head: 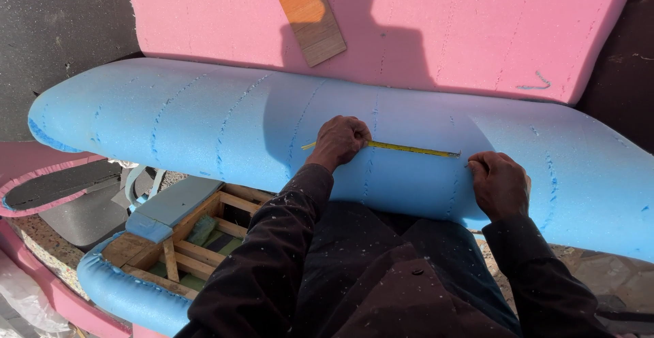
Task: The person measures a large blue foam block using a yellow tape measure and a pencil. They mark multiple points along the curved surface of the foam, moving the tape measure to different positions to take measurements.
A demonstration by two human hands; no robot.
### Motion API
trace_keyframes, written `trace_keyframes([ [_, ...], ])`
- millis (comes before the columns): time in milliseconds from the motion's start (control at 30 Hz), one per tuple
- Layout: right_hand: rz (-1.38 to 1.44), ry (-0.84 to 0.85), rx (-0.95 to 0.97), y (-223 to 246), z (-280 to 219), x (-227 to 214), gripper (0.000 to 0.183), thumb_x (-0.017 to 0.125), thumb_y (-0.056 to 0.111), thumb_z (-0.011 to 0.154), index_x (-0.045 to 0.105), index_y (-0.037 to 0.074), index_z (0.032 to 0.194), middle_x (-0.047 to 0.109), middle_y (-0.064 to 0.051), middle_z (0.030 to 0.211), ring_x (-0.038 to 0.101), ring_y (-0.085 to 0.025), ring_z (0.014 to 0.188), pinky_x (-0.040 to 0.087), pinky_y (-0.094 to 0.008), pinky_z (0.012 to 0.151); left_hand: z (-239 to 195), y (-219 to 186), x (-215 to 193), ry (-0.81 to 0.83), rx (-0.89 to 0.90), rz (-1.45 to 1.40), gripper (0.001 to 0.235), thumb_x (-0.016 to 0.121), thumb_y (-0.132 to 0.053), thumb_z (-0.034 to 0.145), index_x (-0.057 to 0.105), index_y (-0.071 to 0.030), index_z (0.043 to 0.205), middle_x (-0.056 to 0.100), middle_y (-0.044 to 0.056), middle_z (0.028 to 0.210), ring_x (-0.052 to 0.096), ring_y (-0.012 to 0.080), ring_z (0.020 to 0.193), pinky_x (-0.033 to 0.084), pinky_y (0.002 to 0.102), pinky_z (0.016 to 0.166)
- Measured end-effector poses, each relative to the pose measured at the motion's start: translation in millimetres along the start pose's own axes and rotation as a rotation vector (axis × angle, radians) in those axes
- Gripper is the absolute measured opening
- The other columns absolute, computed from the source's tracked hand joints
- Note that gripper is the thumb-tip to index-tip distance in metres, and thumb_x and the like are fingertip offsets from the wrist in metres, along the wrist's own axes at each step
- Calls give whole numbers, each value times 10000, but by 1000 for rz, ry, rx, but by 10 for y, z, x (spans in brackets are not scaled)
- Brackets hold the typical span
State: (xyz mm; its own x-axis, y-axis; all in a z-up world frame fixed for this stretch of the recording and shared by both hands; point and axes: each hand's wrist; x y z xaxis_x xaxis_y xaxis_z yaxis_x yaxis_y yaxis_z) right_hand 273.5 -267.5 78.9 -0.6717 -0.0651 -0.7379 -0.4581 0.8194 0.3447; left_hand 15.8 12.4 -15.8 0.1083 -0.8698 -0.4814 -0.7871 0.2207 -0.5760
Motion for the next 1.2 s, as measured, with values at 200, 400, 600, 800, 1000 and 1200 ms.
trace_keyframes([
  [200, 185, -117, 20, -10, 169, 88, 113, 803, 134, 1167, 882, 80, 1226, 818, -172, 1044, 816, -397, 1010, 671, -541, 839, -15, -12, -35, -6, 1, 2, 118, 904, -189, 943, 860, -269, 868, 830, -1, 930, 752, 344, 973, 629, 496, 917],
  [400, 131, -92, -11, 26, 178, 240, 111, 791, 159, 1161, 880, 110, 1207, 819, -151, 1113, 823, -374, 1012, 678, -510, 859, -27, -27, -48, -10, -15, -21, 122, 897, -204, 948, 861, -281, 861, 831, 4, 924, 767, 349, 993, 630, 495, 941],
  [600, 99, -52, -18, 267, -251, -23, 138, 762, 123, 1173, 873, 57, 1225, 813, -171, 1126, 835, -375, 1010, 690, -491, 871, -34, -25, -76, -12, -27, -70, 87, 904, -213, 932, 872, -275, 879, 833, -1, 917, 778, 340, 985, 625, 490, 925],
  [800, 169, -141, -27, 139, -209, 76, 110, 798, 130, 1178, 878, 84, 1236, 809, -165, 1145, 825, -415, 1046, 678, -532, 864, -89, -58, -157, -22, -48, -127, 63, 914, -211, 921, 890, -269, 914, 840, -1, 923, 801, 311, 973, 626, 476, 924],
  [1000, 112, -101, -46, 74, 211, 225, 101, 818, 133, 1148, 891, 107, 1213, 821, -136, 1144, 833, -371, 1030, 683, -508, 882, -37, 3, -114, -12, -66, -125, 61, 928, -227, 908, 896, -279, 915, 842, -13, 927, 808, 297, 976, 631, 468, 920],
  [1200, 126, -97, -9, 153, -527, 115, 131, 821, 192, 1134, 899, 116, 1206, 834, -123, 1140, 840, -408, 1040, 693, -533, 865, -9, -7, -110, 18, -82, -113, 56, 920, -233, 907, 900, -283, 921, 849, -12, 958, 819, 304, 1026, 629, 457, 962],
])
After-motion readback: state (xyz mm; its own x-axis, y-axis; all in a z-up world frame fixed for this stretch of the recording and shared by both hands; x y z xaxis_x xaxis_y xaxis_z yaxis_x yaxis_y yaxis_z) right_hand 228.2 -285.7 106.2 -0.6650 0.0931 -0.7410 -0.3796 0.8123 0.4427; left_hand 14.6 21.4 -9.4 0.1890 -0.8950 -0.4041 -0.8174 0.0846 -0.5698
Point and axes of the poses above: each hand's wrist, its own z-axis towards the middle knuckle, its own x-axis out of the palm, y = z × x
